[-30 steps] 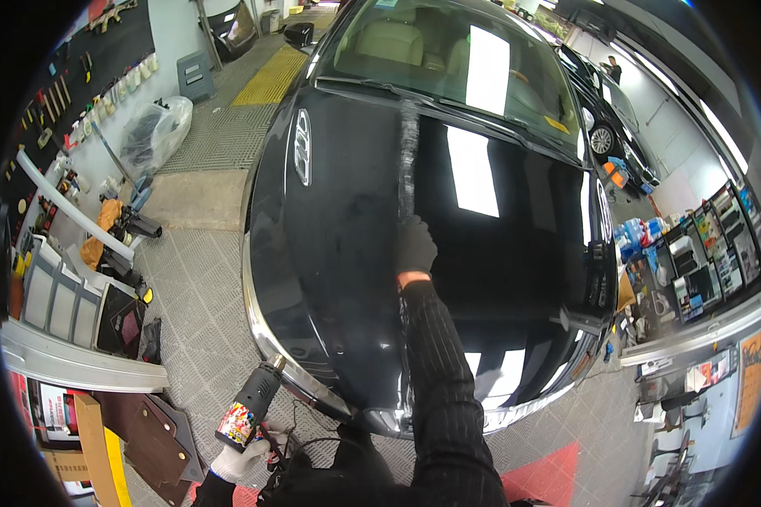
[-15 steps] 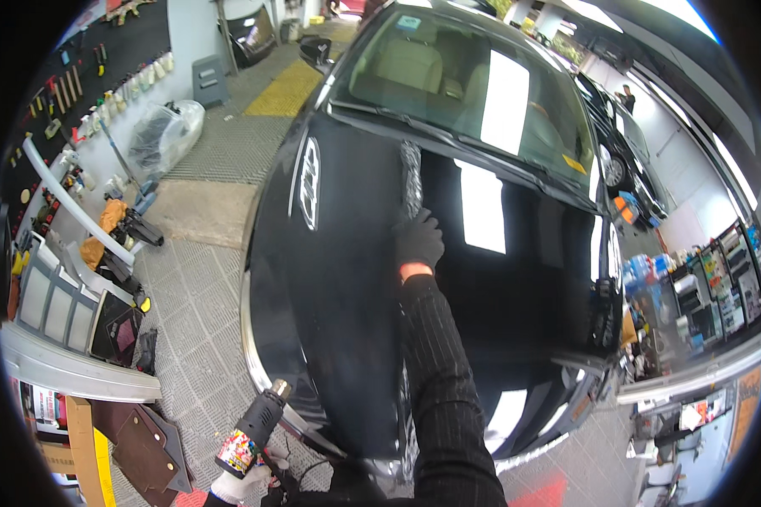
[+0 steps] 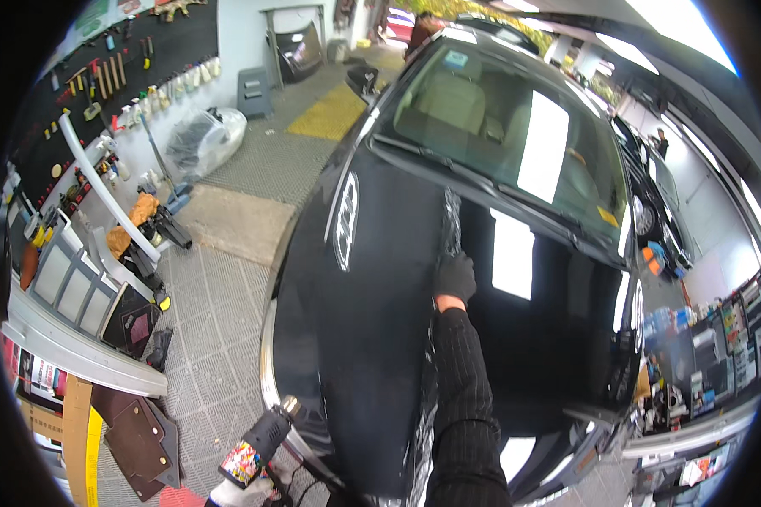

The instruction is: The person uses a heat gun to warm a black vinyl wrap on the hood of a black car while smoothing and stretching the material with gloved hands. The person works along the hood edges and contours, heating and adjusting the wrap to conform to the surface.

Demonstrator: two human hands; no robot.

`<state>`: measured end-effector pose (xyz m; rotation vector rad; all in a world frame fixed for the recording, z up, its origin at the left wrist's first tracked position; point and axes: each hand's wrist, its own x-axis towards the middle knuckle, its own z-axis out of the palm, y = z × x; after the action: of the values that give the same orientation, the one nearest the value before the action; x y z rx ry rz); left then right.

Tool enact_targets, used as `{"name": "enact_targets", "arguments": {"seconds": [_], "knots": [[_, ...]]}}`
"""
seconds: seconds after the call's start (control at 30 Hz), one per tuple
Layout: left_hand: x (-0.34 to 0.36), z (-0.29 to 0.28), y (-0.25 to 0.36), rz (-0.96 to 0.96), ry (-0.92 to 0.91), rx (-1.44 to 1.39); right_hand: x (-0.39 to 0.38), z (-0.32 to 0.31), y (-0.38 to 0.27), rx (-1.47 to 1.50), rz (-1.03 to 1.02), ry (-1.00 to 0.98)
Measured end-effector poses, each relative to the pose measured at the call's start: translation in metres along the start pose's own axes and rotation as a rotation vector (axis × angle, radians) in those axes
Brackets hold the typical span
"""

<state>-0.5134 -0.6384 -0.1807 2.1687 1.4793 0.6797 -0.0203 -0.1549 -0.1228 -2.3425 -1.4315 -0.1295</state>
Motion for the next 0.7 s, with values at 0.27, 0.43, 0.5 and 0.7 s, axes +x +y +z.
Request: {"name": "enact_targets", "arguments": {"seconds": [0.27,0.43,0.5,0.7], "knots": [[0.041,-0.048,0.04,-0.618,-0.35,-1.272,-0.252,-0.044,0.095,-0.077,-0.172,0.006],[0.029,-0.039,0.019,-0.592,-0.488,-1.124,-0.306,-0.049,0.102,-0.076,-0.241,0.093],[0.027,-0.034,0.005,-0.572,-0.557,-1.147,-0.344,-0.058,0.101,-0.116,-0.101,0.012],[0.006,-0.024,-0.021,-0.562,-0.612,-1.116,-0.521,-0.082,0.111,-0.344,0.166,-0.162]]}}
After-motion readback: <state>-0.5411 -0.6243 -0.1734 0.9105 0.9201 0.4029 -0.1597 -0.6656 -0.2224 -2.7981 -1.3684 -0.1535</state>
